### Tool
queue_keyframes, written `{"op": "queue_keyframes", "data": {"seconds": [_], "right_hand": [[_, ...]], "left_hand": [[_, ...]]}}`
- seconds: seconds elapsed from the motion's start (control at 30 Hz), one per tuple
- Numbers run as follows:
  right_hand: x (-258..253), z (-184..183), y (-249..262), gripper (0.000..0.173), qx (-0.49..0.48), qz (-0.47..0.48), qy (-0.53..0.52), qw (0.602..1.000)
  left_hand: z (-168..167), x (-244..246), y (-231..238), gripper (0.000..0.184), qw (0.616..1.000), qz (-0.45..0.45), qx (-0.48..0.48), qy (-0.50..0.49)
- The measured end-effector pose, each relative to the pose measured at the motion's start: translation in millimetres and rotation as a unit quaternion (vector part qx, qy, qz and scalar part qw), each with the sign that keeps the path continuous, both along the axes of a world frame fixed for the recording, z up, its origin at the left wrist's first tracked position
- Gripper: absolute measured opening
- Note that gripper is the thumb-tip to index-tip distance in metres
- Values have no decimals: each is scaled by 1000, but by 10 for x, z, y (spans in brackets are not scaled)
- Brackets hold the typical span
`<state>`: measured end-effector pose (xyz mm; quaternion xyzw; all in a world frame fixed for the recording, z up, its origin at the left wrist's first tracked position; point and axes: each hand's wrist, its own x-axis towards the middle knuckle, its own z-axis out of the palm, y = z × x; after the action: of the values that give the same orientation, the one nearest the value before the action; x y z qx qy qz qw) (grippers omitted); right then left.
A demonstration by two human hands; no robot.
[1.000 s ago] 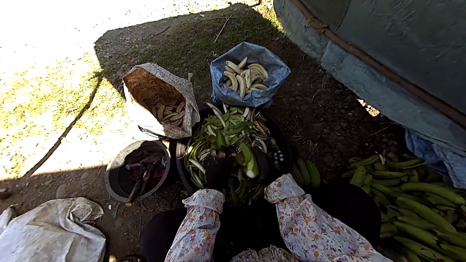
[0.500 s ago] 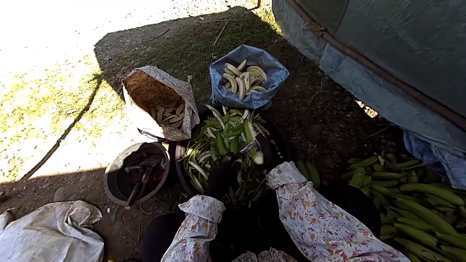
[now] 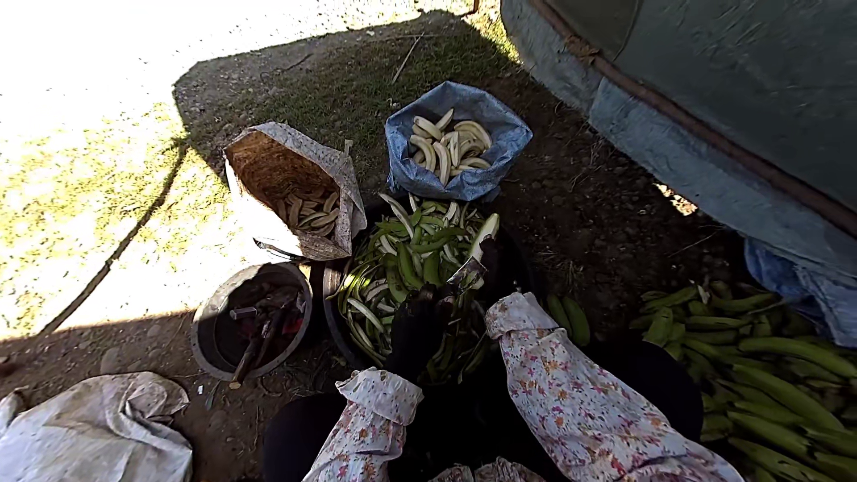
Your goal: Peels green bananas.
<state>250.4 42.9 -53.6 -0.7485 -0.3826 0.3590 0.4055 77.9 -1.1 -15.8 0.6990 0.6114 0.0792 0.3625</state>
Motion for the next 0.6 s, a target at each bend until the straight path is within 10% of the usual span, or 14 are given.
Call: {"op": "queue_keyframes", "data": {"seconds": [0.23,0.37,0.5,0.6], "right_hand": [[-273,-47,-174,38,-18,26,433,901],[-283,-159,-399,46,-112,248,297,915],[-311,-110,-238,40,-70,5,297,952],[-195,-109,-53,39,-45,31,65,996]], "left_hand": [[-298,-127,325,55,996,74,57,-1],[-420,-337,583,54,988,139,62,26],[-312,-211,398,57,990,101,99,31],[-277,-57,191,55,990,33,131,26]]}}
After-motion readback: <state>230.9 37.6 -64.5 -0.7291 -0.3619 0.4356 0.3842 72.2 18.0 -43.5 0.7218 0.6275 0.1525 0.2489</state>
